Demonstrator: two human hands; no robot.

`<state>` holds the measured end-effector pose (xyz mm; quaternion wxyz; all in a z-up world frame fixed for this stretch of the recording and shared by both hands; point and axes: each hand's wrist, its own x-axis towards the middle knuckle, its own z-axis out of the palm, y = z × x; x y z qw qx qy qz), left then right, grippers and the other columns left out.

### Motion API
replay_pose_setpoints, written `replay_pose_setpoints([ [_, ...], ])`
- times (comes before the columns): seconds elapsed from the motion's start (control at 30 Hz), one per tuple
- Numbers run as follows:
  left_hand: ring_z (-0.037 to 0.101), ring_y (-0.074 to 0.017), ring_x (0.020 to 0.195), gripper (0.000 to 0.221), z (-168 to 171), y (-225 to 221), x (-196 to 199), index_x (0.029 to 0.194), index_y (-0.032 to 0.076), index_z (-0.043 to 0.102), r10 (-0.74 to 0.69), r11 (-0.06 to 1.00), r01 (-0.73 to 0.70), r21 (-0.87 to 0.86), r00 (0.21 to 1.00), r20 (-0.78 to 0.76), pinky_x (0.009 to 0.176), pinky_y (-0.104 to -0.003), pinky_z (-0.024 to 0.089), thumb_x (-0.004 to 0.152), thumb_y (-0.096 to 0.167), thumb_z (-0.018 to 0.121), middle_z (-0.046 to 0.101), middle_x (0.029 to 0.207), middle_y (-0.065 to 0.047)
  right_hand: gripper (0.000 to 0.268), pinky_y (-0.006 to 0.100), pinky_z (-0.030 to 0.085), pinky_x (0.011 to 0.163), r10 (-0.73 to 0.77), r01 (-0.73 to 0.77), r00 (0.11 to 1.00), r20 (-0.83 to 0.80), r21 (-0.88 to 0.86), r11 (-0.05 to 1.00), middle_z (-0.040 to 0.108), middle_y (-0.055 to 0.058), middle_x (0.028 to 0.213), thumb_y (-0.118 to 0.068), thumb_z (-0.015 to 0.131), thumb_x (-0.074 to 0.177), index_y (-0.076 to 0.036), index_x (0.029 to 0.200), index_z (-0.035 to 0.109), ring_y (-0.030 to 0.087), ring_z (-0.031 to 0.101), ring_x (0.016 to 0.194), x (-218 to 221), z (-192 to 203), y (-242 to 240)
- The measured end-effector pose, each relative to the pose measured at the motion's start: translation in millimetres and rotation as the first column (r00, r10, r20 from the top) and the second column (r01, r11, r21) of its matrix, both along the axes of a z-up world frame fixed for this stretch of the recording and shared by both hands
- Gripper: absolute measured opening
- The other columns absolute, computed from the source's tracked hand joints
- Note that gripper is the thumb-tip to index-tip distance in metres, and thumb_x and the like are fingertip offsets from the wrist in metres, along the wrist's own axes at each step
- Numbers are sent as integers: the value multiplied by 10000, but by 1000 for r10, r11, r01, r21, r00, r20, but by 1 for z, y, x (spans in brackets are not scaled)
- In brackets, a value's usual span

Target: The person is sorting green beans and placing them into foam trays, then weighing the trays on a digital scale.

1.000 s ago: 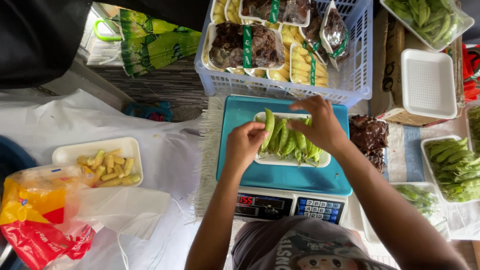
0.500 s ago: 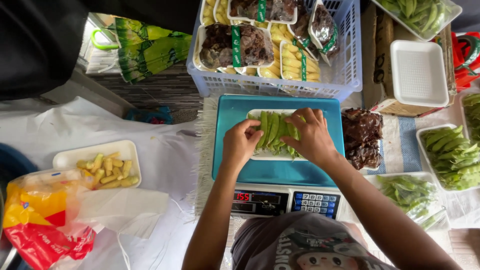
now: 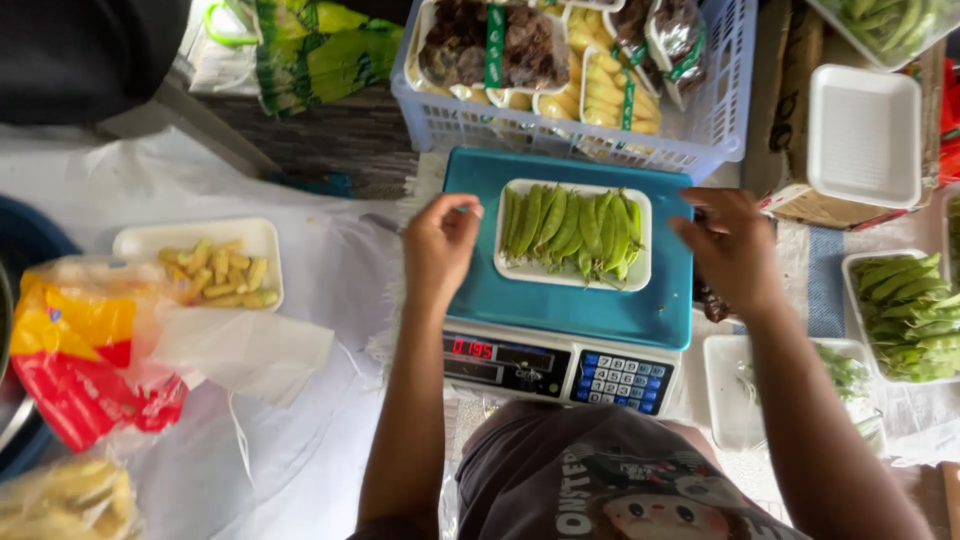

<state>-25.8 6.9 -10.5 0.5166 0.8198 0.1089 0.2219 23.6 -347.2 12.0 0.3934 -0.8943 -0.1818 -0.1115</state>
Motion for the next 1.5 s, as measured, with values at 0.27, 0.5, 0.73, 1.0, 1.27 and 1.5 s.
replay_pose_setpoints([
  [0.27,394,-47,620,336,42,35,-79,750,164,460,378,904,-309,-297,900,217,578,-261,341,940,186,735,441,640,59,276,289,522,889,-219,227,971,-101,79,971,697,154,1198,16,605,1084,25,1340,707,197,652,1079,-52,-2,-132],
  [0.5,149,-65,644,559,97,-52,-121,707,178,147,368,907,-258,-333,869,331,625,-261,270,915,-133,562,144,647,64,147,260,616,822,-331,398,906,-263,270,877,692,105,1069,33,599,1120,1,1236,684,159,702,920,-91,-29,-229],
  [0.73,421,-85,637,308,19,-214,-120,807,177,499,-127,969,133,-209,991,40,613,-260,368,918,327,744,477,704,48,169,297,580,749,-327,327,901,-285,-47,944,732,131,926,4,611,1055,-6,1169,736,189,716,824,-142,-44,-300],
  [1.0,760,-398,791,142,-174,-406,-129,829,89,693,-509,707,702,87,590,-627,694,-488,606,907,103,576,733,761,-140,324,569,542,949,-434,277,781,-449,-374,885,671,275,1186,-179,722,956,-72,1262,728,446,680,1100,-191,-109,-345],
  [1.27,729,-347,859,484,-169,-411,-130,1340,226,643,-508,764,614,196,761,-402,763,-473,594,880,330,750,689,878,-93,433,623,548,883,-367,263,789,-493,-269,926,646,348,1169,-207,728,935,3,1302,633,518,675,1069,-212,-148,-359],
  [1.5,423,-520,1394,841,-144,-408,-129,1541,-64,358,-693,663,701,265,708,-139,1129,-557,407,848,151,783,438,1487,-350,718,619,513,926,-328,259,758,-564,-200,945,675,303,1106,-144,712,886,-74,1526,393,502,660,1055,-199,-147,-349],
])
